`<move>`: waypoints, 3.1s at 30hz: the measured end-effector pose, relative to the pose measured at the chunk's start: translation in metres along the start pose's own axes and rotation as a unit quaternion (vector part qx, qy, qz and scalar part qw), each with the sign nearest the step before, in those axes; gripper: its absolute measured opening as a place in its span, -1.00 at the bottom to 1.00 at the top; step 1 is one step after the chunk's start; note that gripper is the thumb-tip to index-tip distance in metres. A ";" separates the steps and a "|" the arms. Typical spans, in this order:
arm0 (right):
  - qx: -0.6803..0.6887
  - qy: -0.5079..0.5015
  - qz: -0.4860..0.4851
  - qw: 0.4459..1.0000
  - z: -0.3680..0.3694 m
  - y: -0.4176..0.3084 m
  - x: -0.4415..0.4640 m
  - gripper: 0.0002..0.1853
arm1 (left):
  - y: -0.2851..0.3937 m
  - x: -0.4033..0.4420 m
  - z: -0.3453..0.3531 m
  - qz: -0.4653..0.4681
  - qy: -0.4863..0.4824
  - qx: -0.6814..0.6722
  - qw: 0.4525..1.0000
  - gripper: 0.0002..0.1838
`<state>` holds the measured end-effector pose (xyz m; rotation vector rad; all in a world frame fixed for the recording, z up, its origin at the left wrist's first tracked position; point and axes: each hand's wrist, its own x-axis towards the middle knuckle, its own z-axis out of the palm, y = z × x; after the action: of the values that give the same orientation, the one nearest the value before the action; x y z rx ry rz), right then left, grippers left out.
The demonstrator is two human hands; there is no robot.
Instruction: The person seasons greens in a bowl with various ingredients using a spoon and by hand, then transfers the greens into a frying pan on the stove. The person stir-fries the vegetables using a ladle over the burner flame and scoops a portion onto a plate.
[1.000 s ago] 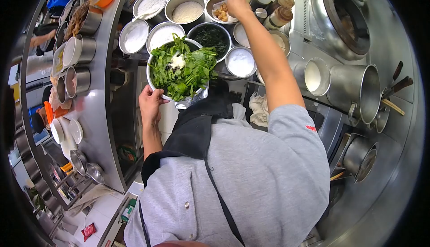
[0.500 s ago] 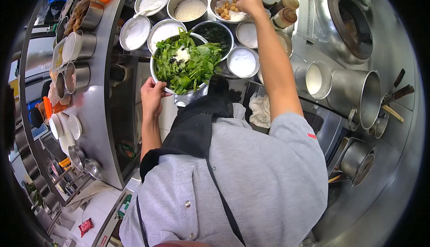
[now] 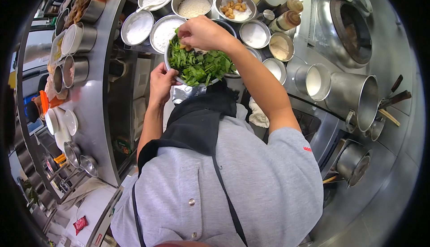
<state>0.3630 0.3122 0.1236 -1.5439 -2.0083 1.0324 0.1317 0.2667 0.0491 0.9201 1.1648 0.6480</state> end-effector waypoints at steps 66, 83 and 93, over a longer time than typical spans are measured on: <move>0.176 0.740 0.533 0.370 0.342 -0.301 -0.798 -0.90 | -0.161 -0.319 -0.133 -0.061 -0.421 0.197 0.883 -0.81; 0.517 0.799 0.070 0.300 0.346 -0.340 -0.814 -0.83 | -0.141 -0.262 -0.070 -0.056 -0.412 0.159 0.895 -0.83; 0.479 0.810 -0.024 0.338 0.447 -0.464 -0.779 -0.63 | -0.149 -0.271 -0.036 -0.060 -0.484 0.216 0.846 -0.80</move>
<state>-0.0096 -0.6152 0.2774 -0.7641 0.1727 0.0355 0.0147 -0.0219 0.0455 1.3185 0.4225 -0.2339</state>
